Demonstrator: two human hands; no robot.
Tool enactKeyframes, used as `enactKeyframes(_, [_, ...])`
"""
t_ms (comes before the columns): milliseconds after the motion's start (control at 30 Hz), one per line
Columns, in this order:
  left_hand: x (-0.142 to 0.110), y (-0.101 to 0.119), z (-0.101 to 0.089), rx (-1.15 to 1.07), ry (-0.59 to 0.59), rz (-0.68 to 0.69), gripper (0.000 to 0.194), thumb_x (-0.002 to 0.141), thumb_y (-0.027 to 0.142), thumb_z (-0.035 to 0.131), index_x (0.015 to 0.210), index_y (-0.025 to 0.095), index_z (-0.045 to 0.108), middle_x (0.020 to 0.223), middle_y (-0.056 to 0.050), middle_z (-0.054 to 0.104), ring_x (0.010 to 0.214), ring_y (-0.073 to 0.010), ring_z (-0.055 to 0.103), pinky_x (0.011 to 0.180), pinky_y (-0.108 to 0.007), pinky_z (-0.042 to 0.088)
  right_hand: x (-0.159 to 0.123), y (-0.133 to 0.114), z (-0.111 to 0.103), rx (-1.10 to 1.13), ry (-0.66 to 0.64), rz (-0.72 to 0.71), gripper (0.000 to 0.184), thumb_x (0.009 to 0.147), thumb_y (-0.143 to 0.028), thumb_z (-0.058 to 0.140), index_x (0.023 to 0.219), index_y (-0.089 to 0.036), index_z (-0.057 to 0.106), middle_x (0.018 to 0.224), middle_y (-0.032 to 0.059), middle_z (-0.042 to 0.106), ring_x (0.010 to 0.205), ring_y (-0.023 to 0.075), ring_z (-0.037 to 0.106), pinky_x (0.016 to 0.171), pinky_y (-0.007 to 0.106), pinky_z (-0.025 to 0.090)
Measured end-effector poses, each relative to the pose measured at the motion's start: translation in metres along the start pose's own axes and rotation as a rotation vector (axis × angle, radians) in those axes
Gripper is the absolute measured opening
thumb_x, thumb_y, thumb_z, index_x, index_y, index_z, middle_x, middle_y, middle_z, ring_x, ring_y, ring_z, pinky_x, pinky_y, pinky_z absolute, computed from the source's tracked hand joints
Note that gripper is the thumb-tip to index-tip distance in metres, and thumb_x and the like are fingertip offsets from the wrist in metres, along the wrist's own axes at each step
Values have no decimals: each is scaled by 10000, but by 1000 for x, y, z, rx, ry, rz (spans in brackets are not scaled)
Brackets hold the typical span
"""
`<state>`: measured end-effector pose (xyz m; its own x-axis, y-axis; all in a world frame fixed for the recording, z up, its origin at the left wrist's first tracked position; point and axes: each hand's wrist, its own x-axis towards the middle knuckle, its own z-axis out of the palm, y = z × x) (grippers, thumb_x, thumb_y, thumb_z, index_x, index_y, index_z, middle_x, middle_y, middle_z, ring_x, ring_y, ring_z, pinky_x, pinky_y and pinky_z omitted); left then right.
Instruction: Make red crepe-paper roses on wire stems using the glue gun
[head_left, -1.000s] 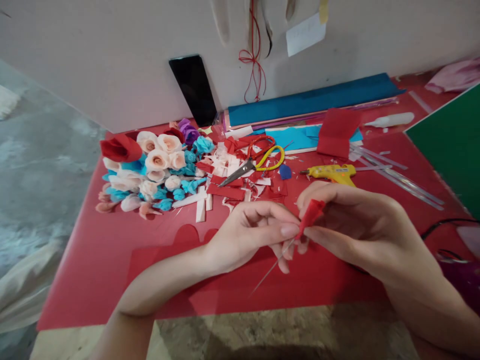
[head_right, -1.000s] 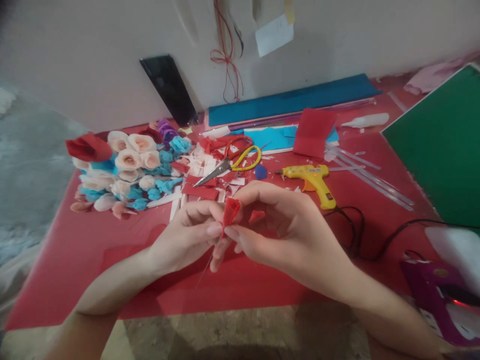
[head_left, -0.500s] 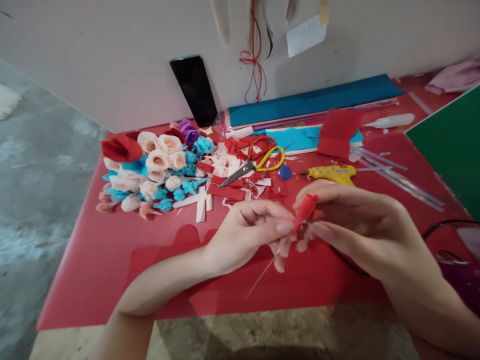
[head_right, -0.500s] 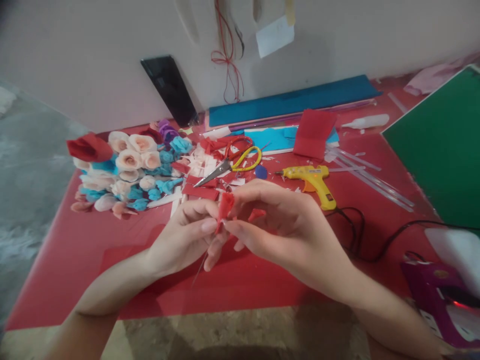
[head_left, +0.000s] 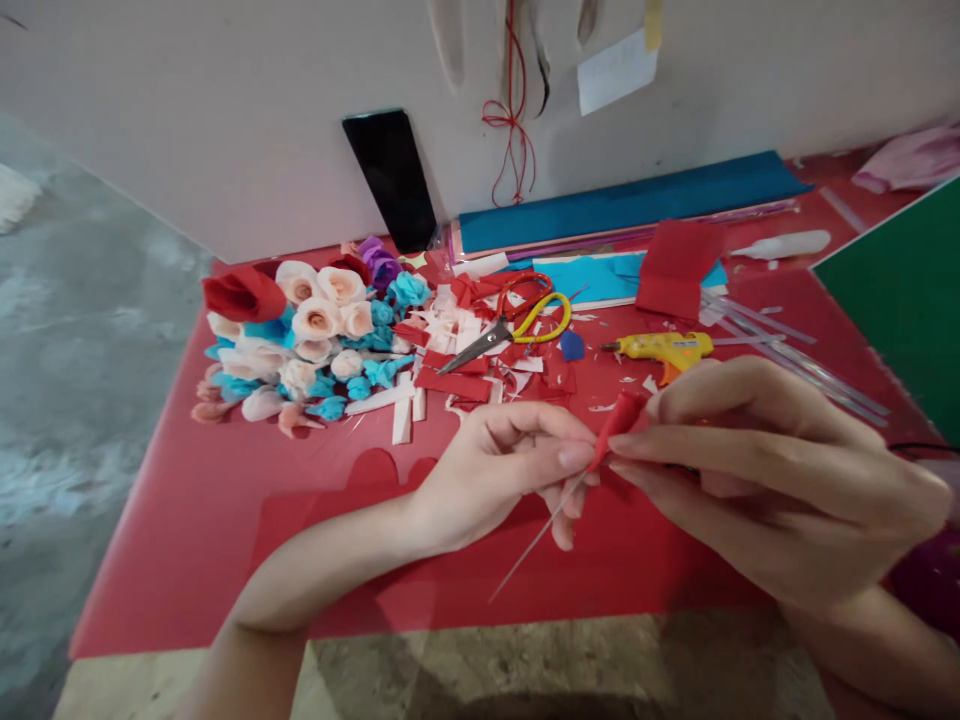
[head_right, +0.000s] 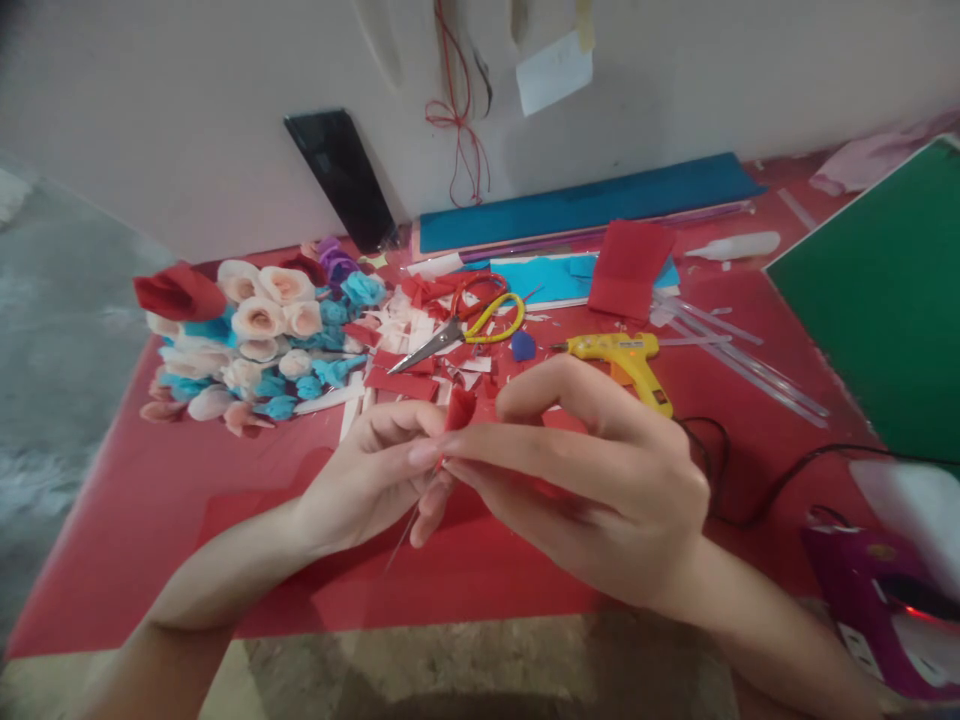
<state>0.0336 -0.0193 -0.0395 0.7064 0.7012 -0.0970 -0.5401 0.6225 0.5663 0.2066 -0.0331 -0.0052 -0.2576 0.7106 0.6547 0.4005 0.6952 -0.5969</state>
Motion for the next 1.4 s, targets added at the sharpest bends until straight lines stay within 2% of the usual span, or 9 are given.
enactKeyframes(133, [-1, 0, 0, 23, 8, -4, 58, 811, 143, 637, 798, 113, 685, 604, 22, 666, 472, -55, 636, 457, -130, 569, 2, 3, -2, -12, -10, -86, 192, 718, 18, 660, 838, -130, 683, 770, 41, 552, 683, 95, 551, 577, 199, 499])
enactKeyframes(267, [-2, 1, 1, 76, 43, -4, 55, 810, 144, 637, 803, 119, 685, 598, 23, 655, 473, -50, 625, 458, -122, 559, 4, 2, -5, -98, -63, -136, 178, 738, -12, 660, 853, -148, 667, 772, 35, 570, 673, 97, 560, 598, 222, 498])
enactKeyframes(500, [-3, 0, 1, 101, 48, 7, 53, 813, 155, 636, 811, 127, 681, 611, 27, 647, 475, -48, 623, 463, -128, 563, -1, -1, 5, -176, 0, -129, 151, 803, -39, 565, 849, -182, 581, 769, 26, 576, 687, 111, 551, 555, 235, 483])
enactKeyframes(667, [-2, 1, 2, 72, 54, 10, 55, 808, 148, 636, 784, 123, 679, 628, 22, 649, 469, -54, 628, 449, -127, 560, -3, -3, -5, -26, -5, 56, 146, 845, -53, 490, 841, -195, 521, 790, 15, 520, 709, 106, 527, 628, 262, 470])
enactKeyframes(733, [-1, 2, 2, 59, 75, 10, 55, 797, 155, 648, 772, 116, 679, 626, 18, 645, 463, -55, 617, 437, -130, 558, -3, -3, -8, -34, 3, 68, 133, 851, -77, 506, 831, -206, 529, 784, 12, 513, 697, 108, 519, 618, 267, 457])
enactKeyframes(1000, [-2, 3, 3, 40, 91, 1, 47, 787, 162, 660, 773, 123, 683, 590, 24, 649, 466, -55, 608, 440, -134, 561, 4, 4, -2, -143, -53, -162, 150, 792, -61, 640, 904, -156, 613, 789, 17, 551, 700, 96, 535, 637, 233, 479])
enactKeyframes(1133, [-3, 2, 2, 75, 68, 2, 48, 805, 157, 643, 796, 125, 678, 599, 27, 652, 471, -51, 617, 456, -125, 558, 6, 4, -5, -164, -114, -162, 177, 779, -35, 630, 895, -169, 622, 791, 9, 553, 691, 94, 543, 649, 252, 474])
enactKeyframes(1267, [-3, 1, 1, 88, 44, -2, 59, 822, 152, 625, 807, 125, 675, 608, 27, 652, 486, -46, 620, 470, -124, 559, 4, 2, -2, -162, -68, -113, 173, 781, -25, 604, 854, -181, 624, 768, 4, 561, 672, 103, 551, 609, 278, 459])
enactKeyframes(1400, [-2, 1, 1, 103, 63, -6, 57, 815, 151, 632, 804, 119, 677, 592, 28, 639, 463, -37, 600, 456, -112, 547, -1, 5, 6, -292, 9, -203, 94, 804, -65, 616, 846, -149, 617, 758, 36, 594, 658, 126, 548, 562, 311, 415])
